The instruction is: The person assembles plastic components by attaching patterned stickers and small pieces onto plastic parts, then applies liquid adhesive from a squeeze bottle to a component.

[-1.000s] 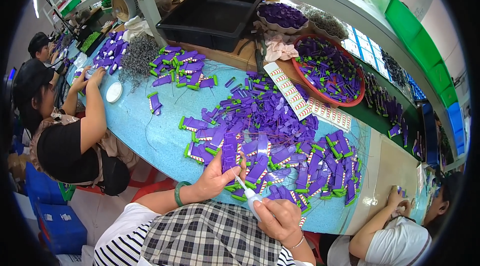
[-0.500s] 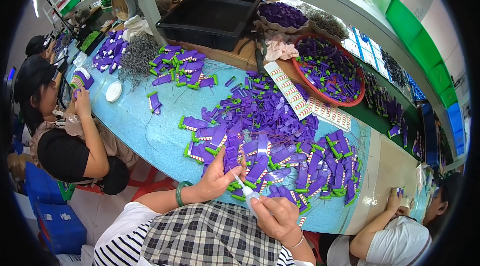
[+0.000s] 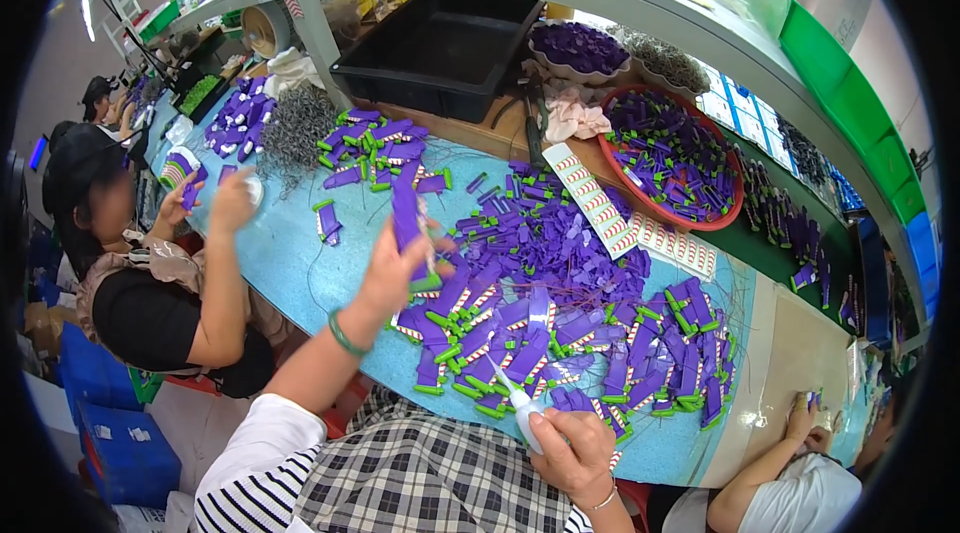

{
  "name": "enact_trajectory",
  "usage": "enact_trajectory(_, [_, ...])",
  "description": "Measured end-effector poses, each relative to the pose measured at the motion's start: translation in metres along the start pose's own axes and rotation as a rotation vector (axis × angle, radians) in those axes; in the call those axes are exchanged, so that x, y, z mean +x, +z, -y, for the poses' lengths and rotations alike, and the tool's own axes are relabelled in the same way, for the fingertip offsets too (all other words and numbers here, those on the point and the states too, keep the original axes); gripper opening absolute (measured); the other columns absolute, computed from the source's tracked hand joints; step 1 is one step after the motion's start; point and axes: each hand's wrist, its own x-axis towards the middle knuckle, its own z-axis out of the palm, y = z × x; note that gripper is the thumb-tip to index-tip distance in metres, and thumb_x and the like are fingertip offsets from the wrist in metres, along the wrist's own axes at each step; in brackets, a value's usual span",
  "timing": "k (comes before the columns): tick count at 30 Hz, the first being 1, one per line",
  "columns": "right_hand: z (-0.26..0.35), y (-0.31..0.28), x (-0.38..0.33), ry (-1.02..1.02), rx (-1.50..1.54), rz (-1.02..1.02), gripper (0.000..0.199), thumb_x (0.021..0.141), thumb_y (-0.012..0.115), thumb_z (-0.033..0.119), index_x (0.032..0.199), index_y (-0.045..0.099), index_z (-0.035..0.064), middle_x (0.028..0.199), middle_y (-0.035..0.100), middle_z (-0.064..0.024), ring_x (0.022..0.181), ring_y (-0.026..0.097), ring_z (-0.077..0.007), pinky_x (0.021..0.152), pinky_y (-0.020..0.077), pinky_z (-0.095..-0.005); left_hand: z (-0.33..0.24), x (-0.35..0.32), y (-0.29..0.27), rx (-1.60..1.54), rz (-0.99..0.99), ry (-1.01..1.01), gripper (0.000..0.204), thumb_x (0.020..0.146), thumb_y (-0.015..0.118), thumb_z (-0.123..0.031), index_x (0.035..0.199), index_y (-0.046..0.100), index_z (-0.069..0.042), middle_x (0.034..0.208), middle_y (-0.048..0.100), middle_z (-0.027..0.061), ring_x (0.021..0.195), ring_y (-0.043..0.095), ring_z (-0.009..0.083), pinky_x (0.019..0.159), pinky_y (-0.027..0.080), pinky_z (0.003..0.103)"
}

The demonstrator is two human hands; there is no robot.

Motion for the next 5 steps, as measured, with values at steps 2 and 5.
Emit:
enact_trajectory(2, [0.002,0.000,-0.002,0.073,-0.010,-0.014,0.040,0.063,0.077,0.000,0.100,0.065,0.0112,0.086,0.058,-0.0059,0.061,0.055,-0.0195,0.050,0.0414,-0.0298,0.000,0.050,-0.046,0.184,-0.065,0.050,0.041,0.089,0.054,-0.006,0.126,0.035,-0.003,0.106,0.051,0.0106,0.094,0.061,0.0255,0.063,0.059,0.037])
enact_trajectory(5, [-0.002,0.004,-0.004,0.013,0.010,-0.034,0.051,0.056,0.065,-0.004,0.106,0.064,0.0101,0.096,0.056,-0.0066,0.066,0.057,-0.0201,0.050,0.0443,-0.0301,-0.007,0.116,-0.122,0.565,-0.184,0.078,0.043,0.089,0.058,-0.009,0.126,0.037,-0.005,0.116,0.049,0.0131,0.092,0.062,0.0251,0.059,0.057,0.038])
